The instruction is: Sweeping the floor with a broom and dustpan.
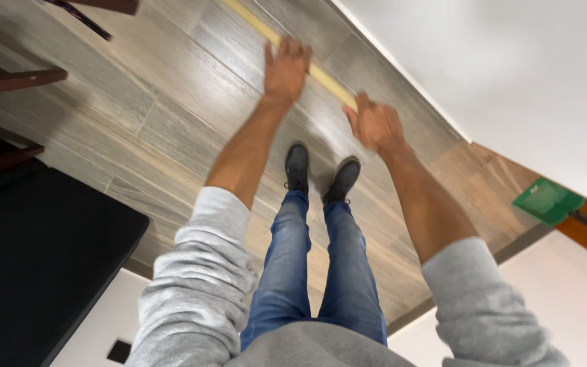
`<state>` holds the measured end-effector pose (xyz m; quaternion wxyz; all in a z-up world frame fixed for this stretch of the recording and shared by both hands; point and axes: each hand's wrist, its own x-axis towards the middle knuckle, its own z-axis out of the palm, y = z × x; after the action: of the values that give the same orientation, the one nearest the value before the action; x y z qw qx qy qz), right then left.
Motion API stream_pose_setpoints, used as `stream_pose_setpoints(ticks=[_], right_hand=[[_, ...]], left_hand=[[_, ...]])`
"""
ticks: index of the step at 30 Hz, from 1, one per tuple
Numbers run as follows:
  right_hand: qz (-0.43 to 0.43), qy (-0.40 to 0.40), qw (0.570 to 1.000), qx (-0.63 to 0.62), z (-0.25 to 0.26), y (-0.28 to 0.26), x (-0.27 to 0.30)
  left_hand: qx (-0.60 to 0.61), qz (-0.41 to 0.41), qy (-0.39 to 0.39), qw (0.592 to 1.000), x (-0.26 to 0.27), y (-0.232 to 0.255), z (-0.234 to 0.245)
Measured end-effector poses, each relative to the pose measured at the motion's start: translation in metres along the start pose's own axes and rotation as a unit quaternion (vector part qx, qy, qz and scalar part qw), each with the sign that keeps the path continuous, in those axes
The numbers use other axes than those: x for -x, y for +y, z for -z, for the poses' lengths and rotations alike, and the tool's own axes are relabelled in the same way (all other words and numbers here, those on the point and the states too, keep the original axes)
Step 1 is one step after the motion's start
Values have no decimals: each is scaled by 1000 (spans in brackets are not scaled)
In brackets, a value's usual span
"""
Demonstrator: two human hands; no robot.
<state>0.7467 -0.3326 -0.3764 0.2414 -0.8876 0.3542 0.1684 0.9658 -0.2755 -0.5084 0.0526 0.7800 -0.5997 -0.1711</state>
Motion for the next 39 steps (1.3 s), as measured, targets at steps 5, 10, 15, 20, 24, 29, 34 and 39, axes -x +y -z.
stream_pose_setpoints(ticks=[5,10,15,20,24,29,34,39], right_hand=[[-29,-72,995,-58,24,-57,-55],[15,-12,999,-26,-14,-65,-69],[-2,7,998,-69,-23,-61,-61],[-28,-10,990,-138,10,-72,-18],[-46,81,974,-208,26,-69,35],[-27,220,945,-242,51,-62,94],[-66,312,888,-331,106,-76,149],[4,401,801,-444,168,-97,189]], left_hand=[[22,70,-31,997,-11,-54,34],[14,90,-122,988,4,-61,68],[24,95,-114,989,4,-63,27],[50,123,-115,984,15,-51,53],[62,157,-171,971,26,-25,94],[135,141,-70,978,29,-16,70],[165,129,-10,978,39,20,121],[215,162,115,956,63,79,206]])
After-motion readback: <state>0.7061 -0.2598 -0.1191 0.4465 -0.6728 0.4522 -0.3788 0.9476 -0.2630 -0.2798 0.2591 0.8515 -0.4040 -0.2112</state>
